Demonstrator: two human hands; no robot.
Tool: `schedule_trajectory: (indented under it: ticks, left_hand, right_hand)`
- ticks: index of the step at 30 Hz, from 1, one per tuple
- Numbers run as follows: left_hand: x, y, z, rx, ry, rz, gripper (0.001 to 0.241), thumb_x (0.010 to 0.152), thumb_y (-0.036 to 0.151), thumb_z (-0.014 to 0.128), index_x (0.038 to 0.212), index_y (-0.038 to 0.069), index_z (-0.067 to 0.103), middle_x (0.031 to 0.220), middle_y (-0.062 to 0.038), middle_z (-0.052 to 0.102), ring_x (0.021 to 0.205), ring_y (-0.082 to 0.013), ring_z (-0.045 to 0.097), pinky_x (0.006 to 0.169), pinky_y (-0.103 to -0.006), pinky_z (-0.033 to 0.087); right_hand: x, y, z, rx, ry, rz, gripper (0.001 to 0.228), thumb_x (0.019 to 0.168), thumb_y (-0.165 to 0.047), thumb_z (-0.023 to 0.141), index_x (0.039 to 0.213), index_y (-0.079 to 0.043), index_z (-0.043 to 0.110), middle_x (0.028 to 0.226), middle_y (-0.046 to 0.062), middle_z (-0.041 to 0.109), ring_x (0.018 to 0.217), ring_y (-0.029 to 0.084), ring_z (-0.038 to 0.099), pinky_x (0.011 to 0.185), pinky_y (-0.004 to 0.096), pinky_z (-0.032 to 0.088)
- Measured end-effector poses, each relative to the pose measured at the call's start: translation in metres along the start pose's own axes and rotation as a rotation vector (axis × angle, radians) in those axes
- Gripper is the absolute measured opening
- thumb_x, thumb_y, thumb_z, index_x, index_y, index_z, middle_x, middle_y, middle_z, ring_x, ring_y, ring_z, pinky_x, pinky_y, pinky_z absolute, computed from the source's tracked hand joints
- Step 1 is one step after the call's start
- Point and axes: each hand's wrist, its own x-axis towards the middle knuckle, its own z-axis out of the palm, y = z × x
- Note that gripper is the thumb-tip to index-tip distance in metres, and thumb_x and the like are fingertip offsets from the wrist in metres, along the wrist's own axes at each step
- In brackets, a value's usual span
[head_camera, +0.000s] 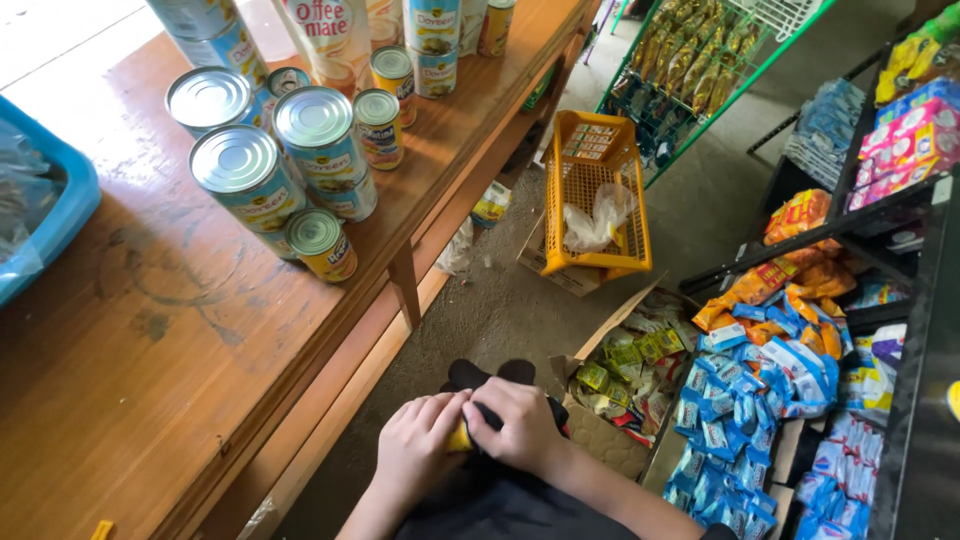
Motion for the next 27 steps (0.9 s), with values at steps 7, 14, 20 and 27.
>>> schedule_trajectory:
  ticks: [7,14,20,27]
  left_hand:
    - [0.002,0.004,-0.007,-0.051,0.061,-0.066,0.070,0.058,0.027,0.084,0.125,0.014,0.067,0.112,-0.002,0.071,0.089,-0.0195,0.070,0.079,-0.0332,0.056]
    - [0.002,0.003,0.000,-0.011,-0.057,-0.023,0.076,0.055,0.028,0.084,0.127,0.015,0.065,0.116,-0.002,0.070,0.092,-0.0202,0.069,0.079,-0.0330,0.055]
    - [0.011,0.000,-0.010,0.027,0.023,-0.055,0.068,0.062,0.028,0.081,0.127,0.016,0.065,0.114,-0.001,0.070,0.091,-0.0208,0.068,0.078,-0.0334,0.054]
    - [0.004,0.009,-0.014,0.052,0.021,-0.028,0.060,0.064,0.024,0.076,0.121,0.012,0.064,0.114,-0.004,0.069,0.091,-0.0216,0.068,0.076,-0.0329,0.052]
  right_hand:
    - [-0.006,0.006,0.004,-0.095,-0.007,0.073,0.006,0.083,-0.014,0.070,0.085,-0.009,0.067,0.077,0.004,0.068,0.056,0.024,0.062,0.051,0.033,0.049]
    - [-0.016,0.022,0.007,-0.125,-0.005,0.088,0.009,0.083,-0.016,0.071,0.089,-0.010,0.067,0.079,0.005,0.072,0.059,0.024,0.066,0.055,0.033,0.053]
    - [-0.025,0.020,0.009,-0.101,-0.053,0.084,0.009,0.082,-0.013,0.070,0.089,-0.009,0.067,0.082,0.004,0.073,0.061,0.024,0.068,0.056,0.033,0.053]
    - [-0.014,0.033,0.014,-0.037,-0.078,0.157,0.009,0.084,-0.018,0.069,0.090,-0.010,0.069,0.079,0.005,0.074,0.061,0.024,0.068,0.058,0.033,0.055]
